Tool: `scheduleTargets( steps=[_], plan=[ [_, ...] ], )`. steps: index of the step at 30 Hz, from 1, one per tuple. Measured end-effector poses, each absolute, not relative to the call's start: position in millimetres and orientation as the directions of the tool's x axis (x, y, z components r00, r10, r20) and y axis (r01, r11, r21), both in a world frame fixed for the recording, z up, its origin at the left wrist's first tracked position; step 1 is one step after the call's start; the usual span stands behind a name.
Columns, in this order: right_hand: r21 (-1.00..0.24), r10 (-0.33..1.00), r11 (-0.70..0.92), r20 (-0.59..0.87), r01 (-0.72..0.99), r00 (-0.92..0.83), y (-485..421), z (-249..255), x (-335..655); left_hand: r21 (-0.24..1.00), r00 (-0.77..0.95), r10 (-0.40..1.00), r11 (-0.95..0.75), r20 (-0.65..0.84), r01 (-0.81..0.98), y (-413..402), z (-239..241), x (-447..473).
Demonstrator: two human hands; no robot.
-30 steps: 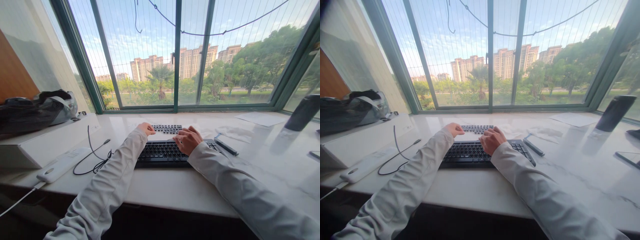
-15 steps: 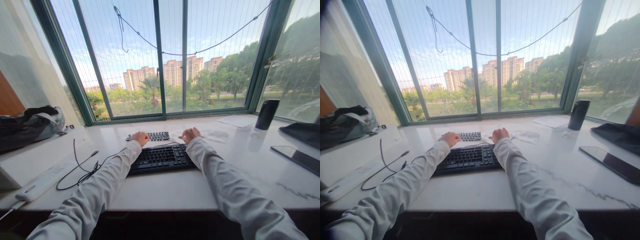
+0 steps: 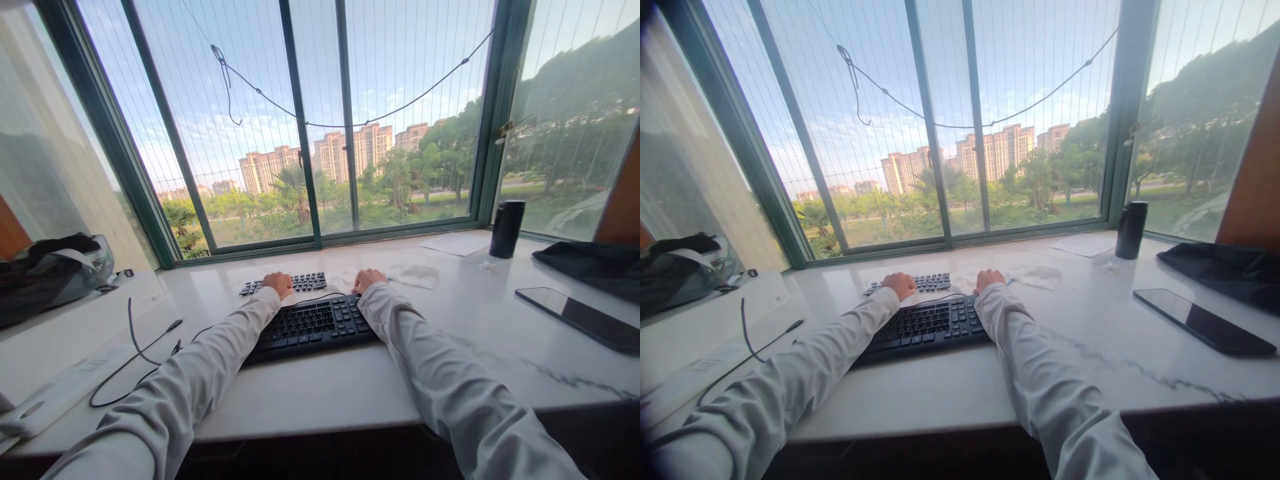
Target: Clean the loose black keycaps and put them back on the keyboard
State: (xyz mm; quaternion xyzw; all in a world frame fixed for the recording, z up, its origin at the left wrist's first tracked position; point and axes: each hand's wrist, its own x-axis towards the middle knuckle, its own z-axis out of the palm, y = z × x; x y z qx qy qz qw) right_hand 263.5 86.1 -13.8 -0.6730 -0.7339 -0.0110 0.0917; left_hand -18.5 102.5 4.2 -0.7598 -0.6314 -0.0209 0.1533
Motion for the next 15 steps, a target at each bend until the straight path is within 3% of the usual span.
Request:
scheduleTargets(
  steps=[5,9,12,15],
  plan=[
    [-0.114,0.980,0.071,0.192,0.991,-0.048,82.1,-11.7,261.4,-0.204,0.194,0.931,-0.135,0.309,0.970,92.5,16.4,-18.2],
    [-0.143,0.929,0.045,0.370,0.989,0.012,71.2,-2.8,253.3,-0.188,0.228,0.884,-0.163,0.408,0.969,72.6,32.6,-11.2],
    [-0.395,0.846,0.097,0.516,0.914,0.134,64.6,3.7,243.0,-0.120,0.242,0.807,-0.210,0.540,0.970,51.1,39.4,-0.9],
    [-0.714,0.842,0.228,0.486,0.662,0.234,62.9,6.2,230.3,-0.031,0.251,0.689,-0.314,0.680,0.949,30.9,34.9,10.7]
  ],
)
